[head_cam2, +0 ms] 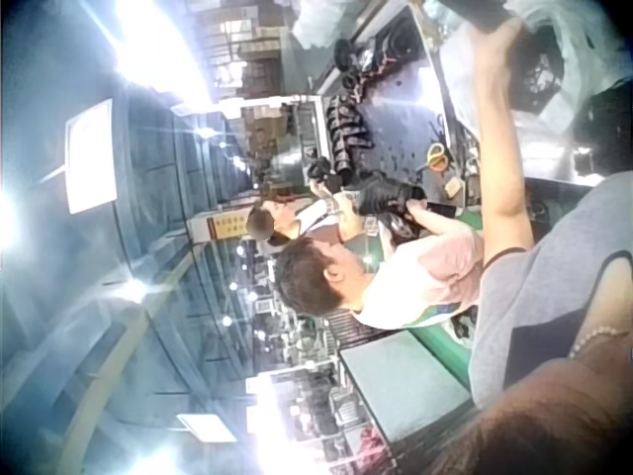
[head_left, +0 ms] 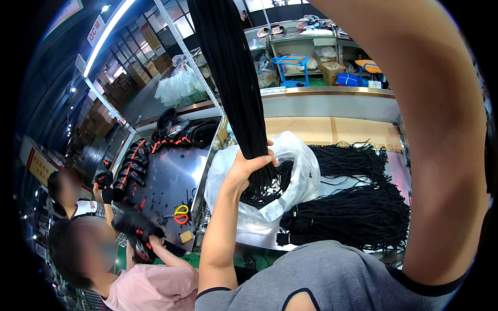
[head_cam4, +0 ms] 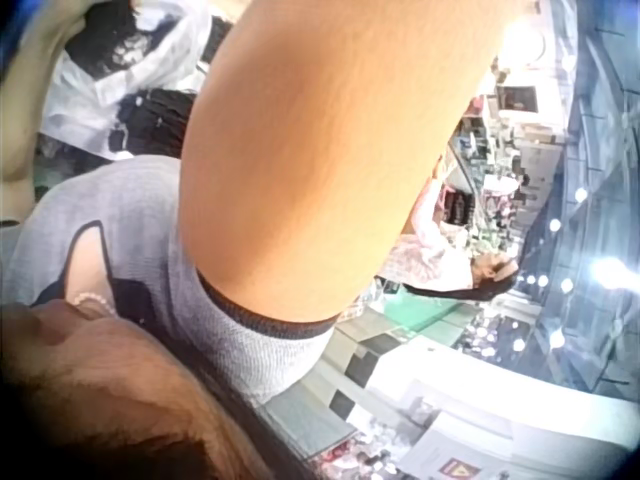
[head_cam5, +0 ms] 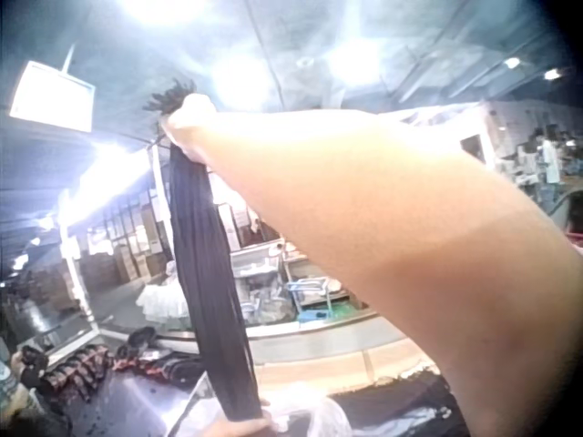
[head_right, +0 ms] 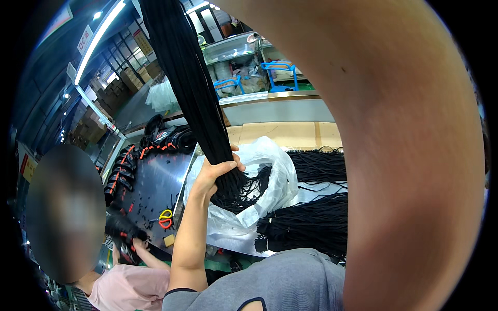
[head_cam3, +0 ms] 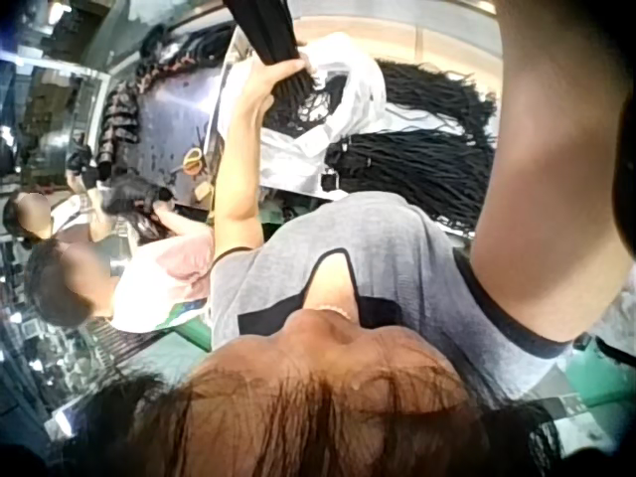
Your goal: The person gathers black fabric strips from a pile, aligns them, and places them into a plastic bag. They repeat this process multiple times, occasionally adjusting the strips with both hands.
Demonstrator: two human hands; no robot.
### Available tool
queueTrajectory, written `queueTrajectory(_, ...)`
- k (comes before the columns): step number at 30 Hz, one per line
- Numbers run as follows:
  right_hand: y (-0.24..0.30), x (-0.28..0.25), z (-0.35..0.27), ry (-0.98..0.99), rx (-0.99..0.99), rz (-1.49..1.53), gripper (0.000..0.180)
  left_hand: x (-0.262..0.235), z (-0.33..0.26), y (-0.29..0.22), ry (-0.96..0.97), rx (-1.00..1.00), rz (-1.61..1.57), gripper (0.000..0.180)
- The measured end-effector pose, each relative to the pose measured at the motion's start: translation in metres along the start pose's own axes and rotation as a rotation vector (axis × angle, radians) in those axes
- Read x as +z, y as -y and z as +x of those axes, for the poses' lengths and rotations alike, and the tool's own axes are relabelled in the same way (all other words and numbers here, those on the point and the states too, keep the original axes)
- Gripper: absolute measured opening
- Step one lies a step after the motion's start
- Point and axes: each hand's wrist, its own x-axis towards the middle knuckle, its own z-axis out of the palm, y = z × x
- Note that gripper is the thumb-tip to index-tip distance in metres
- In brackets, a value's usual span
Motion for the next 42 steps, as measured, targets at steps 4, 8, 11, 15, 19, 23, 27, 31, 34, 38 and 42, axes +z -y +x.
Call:
queueTrajectory(4, -0.005, -0.004, 0.002, -0.003, 0.008, 0.01, 0.022, 0.002, -0.005, 0.001, 0.033, 0.018, 0.006, 0.048)
queueTrajectory(8, -0.011, -0.006, 0.006, -0.009, 0.018, 0.024, 0.021, 0.004, -0.009, 0.001, 0.041, -0.003, -0.009, 0.05)
queueTrajectory(11, -0.019, -0.01, 0.01, -0.02, 0.036, 0.044, 0.02, 0.003, -0.004, 0.011, -0.052, -0.073, -0.077, 0.049)
queueTrajectory(15, -0.036, -0.023, 0.021, -0.046, 0.057, 0.073, 0.019, 0.011, -0.008, 0.009, -0.03, -0.054, -0.039, 0.045)
queueTrajectory(19, -0.068, -0.047, 0.031, -0.083, 0.092, 0.108, 0.018, 0.018, -0.015, 0.017, 0.027, -0.097, -0.044, 0.041)
queueTrajectory(23, -0.105, -0.069, 0.033, -0.1, 0.141, 0.157, 0.018, 0.012, -0.022, 0.03, -0.023, -0.166, -0.274, 0.036)
queueTrajectory(27, -0.142, -0.092, 0.019, -0.043, 0.155, 0.244, 0.013, 0.005, -0.028, 0.041, 0.055, -0.244, -0.45, 0.039)
queueTrajectory(31, -0.181, -0.108, 0.016, -0.129, 0.239, 0.179, 0.009, 0.004, -0.033, 0.047, 0.165, -0.242, -0.503, 0.04)
queueTrajectory(34, -0.181, -0.112, 0.014, -0.117, 0.223, 0.108, 0.007, 0.004, -0.03, 0.047, 0.12, -0.262, -0.294, 0.045)
queueTrajectory(38, -0.17, -0.106, 0.014, -0.028, 0.18, 0.157, 0.007, 0.005, -0.014, 0.049, -0.028, -0.219, 0.023, 0.039)
queueTrajectory(42, -0.166, -0.103, 0.011, -0.049, 0.208, 0.028, 0.009, 0.005, -0.013, 0.054, 0.009, -0.256, -0.134, 0.032)
